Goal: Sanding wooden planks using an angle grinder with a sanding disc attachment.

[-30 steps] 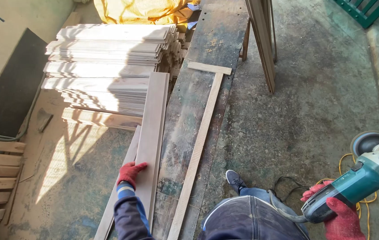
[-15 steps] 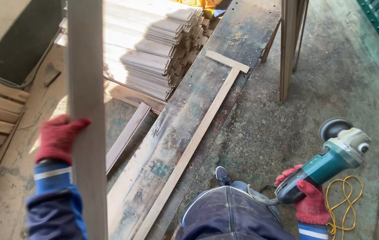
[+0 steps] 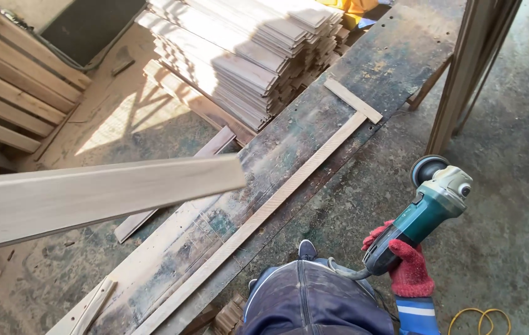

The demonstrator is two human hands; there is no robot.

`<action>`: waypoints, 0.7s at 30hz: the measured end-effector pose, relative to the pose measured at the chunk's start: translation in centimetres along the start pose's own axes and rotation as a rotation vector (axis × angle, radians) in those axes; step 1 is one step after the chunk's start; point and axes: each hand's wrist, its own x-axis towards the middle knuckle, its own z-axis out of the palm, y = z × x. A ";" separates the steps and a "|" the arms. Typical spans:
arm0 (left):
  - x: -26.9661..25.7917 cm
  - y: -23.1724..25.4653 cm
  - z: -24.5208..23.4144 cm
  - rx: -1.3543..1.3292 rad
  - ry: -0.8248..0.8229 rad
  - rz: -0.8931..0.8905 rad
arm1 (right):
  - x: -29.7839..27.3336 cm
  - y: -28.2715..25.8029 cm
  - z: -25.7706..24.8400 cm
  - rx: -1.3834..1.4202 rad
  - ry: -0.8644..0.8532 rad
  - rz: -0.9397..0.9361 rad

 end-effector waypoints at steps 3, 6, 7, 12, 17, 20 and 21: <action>-4.9 -7.7 -0.9 -0.234 0.131 -0.095 | 1.1 -0.5 0.4 -0.015 0.007 0.049; -8.0 -14.2 0.3 -0.395 0.218 -0.159 | 2.2 -0.7 0.6 -0.042 -0.030 0.078; -9.4 -17.8 1.3 -0.416 0.251 -0.323 | 2.5 -0.7 0.6 -0.046 -0.036 0.076; -14.4 -37.2 6.4 -0.628 0.289 -0.580 | 3.5 -1.2 0.7 -0.055 -0.100 0.121; -15.8 -45.9 12.2 -0.757 0.365 -0.643 | 3.4 -2.2 0.4 -0.071 -0.122 0.125; -16.6 -49.5 13.2 -0.327 0.180 -0.376 | 3.1 -2.4 -0.7 -0.071 -0.106 0.107; -16.4 -48.8 13.4 -0.331 0.182 -0.379 | 3.1 -2.6 -0.8 -0.076 -0.106 0.106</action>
